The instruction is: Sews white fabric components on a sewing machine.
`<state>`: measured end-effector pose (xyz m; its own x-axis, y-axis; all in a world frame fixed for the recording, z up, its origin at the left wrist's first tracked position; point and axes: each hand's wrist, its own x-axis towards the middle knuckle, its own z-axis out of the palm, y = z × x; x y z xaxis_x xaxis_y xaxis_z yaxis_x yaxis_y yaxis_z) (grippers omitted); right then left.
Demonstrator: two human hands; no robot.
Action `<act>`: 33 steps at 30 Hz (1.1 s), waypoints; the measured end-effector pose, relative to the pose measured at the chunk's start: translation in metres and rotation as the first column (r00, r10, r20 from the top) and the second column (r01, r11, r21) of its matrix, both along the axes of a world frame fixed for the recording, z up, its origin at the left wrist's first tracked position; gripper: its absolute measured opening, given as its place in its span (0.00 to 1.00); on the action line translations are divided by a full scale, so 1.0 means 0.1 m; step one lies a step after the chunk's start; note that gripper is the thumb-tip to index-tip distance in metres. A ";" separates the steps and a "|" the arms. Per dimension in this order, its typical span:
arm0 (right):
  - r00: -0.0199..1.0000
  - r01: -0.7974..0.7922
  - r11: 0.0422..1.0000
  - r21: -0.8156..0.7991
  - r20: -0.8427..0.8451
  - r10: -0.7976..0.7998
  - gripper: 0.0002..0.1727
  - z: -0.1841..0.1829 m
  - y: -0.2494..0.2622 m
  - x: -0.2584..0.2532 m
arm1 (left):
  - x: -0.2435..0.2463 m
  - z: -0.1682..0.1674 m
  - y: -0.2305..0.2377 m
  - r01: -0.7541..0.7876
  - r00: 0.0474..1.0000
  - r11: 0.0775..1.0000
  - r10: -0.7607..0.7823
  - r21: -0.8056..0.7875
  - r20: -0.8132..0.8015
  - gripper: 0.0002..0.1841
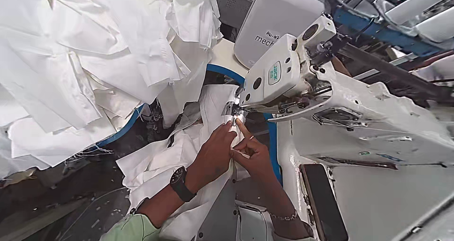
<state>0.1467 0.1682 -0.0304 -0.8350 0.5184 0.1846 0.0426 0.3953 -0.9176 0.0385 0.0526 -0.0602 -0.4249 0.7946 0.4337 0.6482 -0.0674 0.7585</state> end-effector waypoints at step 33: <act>0.875 -0.047 0.365 0.930 0.215 -0.434 0.08 0.27 -1.05 0.31 | -0.06 0.39 -0.69 0.406 0.877 0.836 -0.244 -0.368 0.415 0.28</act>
<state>0.1781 0.0636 -0.0032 -0.8437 0.4003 0.3577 0.4614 0.8813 0.1020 0.0322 -0.0162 -0.0211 -0.1612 0.9811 -0.1074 0.3455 0.1580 0.9250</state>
